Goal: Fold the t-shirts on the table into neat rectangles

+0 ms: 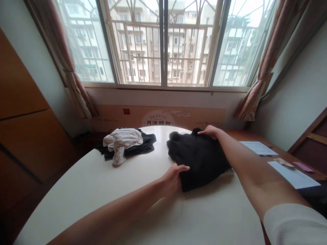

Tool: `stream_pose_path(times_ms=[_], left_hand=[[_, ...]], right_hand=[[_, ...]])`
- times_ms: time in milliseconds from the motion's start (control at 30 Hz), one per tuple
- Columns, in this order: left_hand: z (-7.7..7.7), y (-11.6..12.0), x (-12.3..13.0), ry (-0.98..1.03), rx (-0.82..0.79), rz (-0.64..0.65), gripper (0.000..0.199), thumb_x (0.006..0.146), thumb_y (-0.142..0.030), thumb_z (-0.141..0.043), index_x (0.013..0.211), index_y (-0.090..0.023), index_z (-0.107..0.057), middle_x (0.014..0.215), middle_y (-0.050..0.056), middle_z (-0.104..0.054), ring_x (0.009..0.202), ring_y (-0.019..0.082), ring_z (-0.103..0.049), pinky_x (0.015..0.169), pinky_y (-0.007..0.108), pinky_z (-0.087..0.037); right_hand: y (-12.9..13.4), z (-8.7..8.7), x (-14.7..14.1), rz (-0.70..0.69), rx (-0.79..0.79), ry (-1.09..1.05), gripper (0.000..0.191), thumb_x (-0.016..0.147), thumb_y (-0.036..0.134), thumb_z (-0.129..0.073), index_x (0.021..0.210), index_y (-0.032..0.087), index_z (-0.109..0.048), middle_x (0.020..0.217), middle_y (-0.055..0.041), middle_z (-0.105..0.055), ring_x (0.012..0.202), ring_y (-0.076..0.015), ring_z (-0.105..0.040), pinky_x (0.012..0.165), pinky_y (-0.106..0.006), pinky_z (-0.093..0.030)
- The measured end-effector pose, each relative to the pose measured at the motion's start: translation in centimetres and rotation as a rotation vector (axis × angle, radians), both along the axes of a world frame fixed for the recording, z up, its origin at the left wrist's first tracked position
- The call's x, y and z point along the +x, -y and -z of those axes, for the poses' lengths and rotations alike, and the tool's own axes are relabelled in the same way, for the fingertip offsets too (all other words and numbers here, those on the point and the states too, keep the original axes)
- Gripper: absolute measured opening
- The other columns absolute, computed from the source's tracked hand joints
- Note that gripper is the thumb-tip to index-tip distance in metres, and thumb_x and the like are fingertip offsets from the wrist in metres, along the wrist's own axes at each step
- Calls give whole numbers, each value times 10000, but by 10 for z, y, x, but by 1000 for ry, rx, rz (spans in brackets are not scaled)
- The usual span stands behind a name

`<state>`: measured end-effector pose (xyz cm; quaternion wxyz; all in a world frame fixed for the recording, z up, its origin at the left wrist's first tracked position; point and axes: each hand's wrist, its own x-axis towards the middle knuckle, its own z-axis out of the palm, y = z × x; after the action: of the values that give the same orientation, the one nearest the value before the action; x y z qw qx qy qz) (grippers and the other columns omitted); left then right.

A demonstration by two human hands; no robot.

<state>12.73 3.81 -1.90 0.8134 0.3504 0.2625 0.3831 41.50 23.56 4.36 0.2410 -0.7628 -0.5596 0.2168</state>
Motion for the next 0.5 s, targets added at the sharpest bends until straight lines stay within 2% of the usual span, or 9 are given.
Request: stream_pose_path(times_ms=[67,167,233,333,433,500], left_hand=[[1,-16,-1,5,-55,-22,462,711,-219,-811,1161,-145,-739,1080,127,-808,1025,292,-777,894,354,-628],[-9,-60,-1,-30,-73,-171,320,781,-201,-765,1087,-112,-741,1029,134,-806,908,240,-786,798,284,-628],[-13,-91,1,-102,-78,-311,289,811,-204,-764,1081,-106,-726,1032,138,-796,840,220,-773,743,279,-623],[-15,-126,5,-238,-57,-384,364,814,-198,-776,1149,-83,-693,1058,163,-775,825,228,-752,743,315,-621],[-19,-148,10,-368,166,-479,661,723,-60,-763,1359,-114,-591,1087,131,-759,873,225,-736,791,322,-607],[-26,-161,13,-346,364,-489,840,694,-15,-722,1485,-179,-493,1130,95,-750,916,219,-729,830,327,-600]], right_hand=[[-4,32,0,21,-44,107,390,760,433,-938,881,99,-777,882,-181,-771,856,-335,-760,735,-395,-601],[-9,57,2,31,-31,159,369,829,425,-874,957,92,-780,1023,-217,-773,1022,-365,-750,843,-394,-590],[-10,62,4,43,-25,201,395,854,441,-837,1031,94,-778,1111,-231,-765,1104,-384,-733,900,-406,-578],[-7,62,5,78,-19,257,471,879,484,-788,1136,90,-765,1219,-258,-736,1181,-414,-707,948,-437,-562],[-3,57,6,124,8,291,502,922,488,-725,1212,78,-746,1284,-281,-708,1229,-424,-685,979,-453,-549],[-1,50,8,161,41,302,523,958,478,-678,1268,59,-721,1327,-296,-685,1274,-423,-659,1012,-452,-535]])
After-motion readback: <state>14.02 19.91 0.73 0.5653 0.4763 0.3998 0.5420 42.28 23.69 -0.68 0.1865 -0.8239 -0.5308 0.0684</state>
